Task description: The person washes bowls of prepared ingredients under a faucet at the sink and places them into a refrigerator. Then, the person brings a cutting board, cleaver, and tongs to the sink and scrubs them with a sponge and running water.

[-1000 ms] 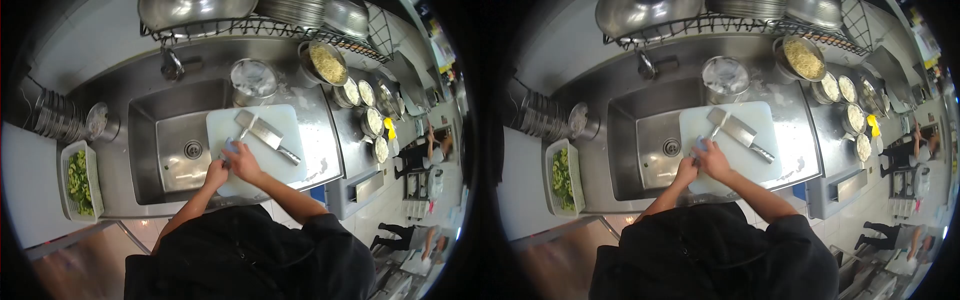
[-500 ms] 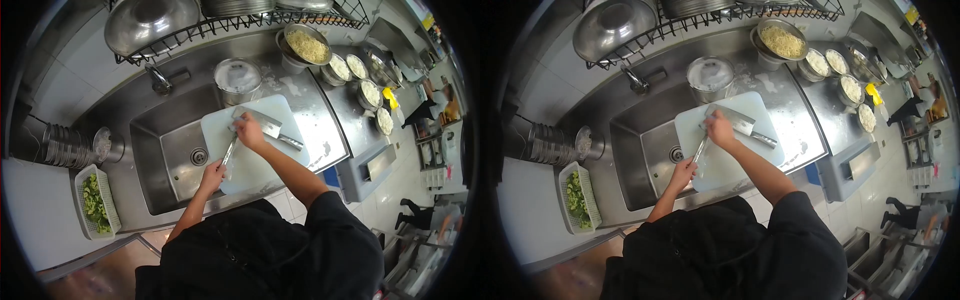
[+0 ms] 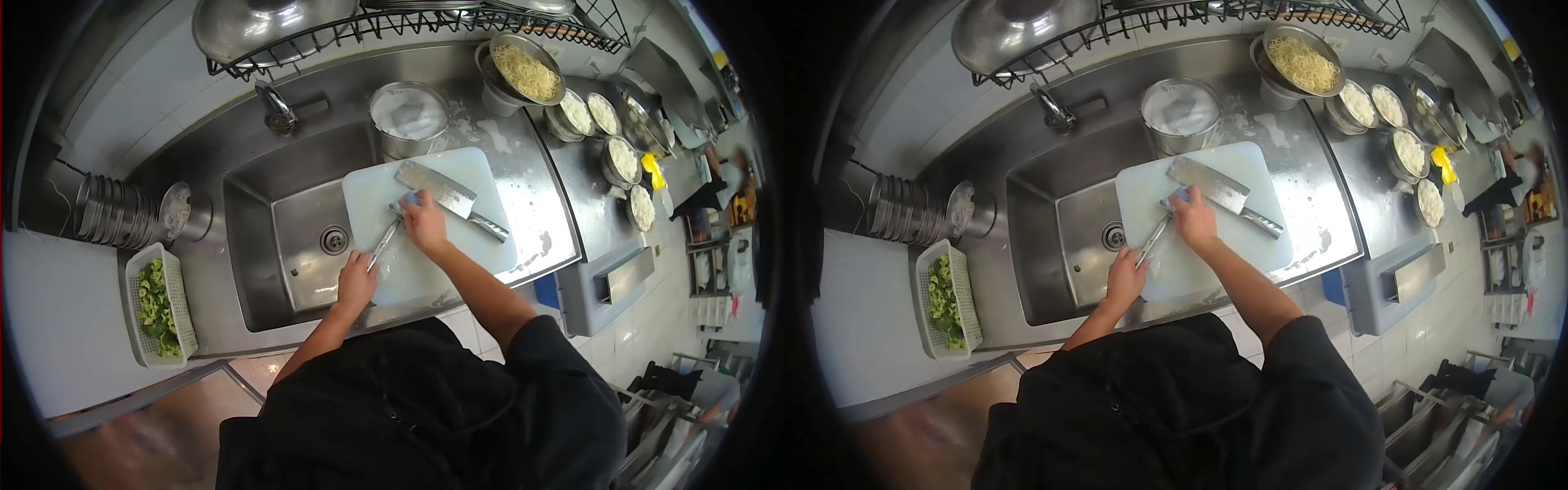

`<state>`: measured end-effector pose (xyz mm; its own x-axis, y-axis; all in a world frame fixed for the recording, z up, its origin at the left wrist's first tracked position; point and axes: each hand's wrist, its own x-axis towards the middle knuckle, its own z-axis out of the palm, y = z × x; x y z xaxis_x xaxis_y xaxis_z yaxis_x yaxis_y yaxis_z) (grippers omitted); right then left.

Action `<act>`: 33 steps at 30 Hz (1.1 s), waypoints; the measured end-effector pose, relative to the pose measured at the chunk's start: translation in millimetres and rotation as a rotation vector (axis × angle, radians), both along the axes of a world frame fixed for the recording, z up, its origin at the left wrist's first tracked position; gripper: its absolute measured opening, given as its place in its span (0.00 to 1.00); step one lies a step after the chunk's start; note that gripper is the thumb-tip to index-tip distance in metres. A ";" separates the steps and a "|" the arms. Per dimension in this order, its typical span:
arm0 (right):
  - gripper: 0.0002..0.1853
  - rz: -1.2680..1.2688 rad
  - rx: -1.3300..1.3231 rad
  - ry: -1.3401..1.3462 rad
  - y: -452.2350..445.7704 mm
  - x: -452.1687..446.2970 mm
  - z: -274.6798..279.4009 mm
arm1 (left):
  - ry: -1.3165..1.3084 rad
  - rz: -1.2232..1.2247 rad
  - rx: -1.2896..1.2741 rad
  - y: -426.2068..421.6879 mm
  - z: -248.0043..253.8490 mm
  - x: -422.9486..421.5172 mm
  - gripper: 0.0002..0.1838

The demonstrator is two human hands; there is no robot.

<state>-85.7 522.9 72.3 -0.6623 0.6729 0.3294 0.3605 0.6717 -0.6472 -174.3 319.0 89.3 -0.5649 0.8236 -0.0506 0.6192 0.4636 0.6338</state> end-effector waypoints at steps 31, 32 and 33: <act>0.16 -0.020 -0.100 -0.085 -60.1 26.9 5.4 | -0.287 0.173 0.067 1.3 2.7 -5.6 0.14; 0.15 -0.044 -0.136 -0.104 -59.4 25.2 6.5 | -0.283 0.167 0.076 4.2 0.5 -7.6 0.14; 0.15 -0.070 -0.173 -0.122 -61.6 23.9 7.6 | -0.298 0.153 0.074 4.6 -1.4 -9.1 0.15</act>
<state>-61.8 461.3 79.9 -0.6402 0.7579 0.1254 0.4849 0.5252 -0.6993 -183.4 323.6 88.0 -0.6514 0.7382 -0.1752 0.3290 0.4829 0.8115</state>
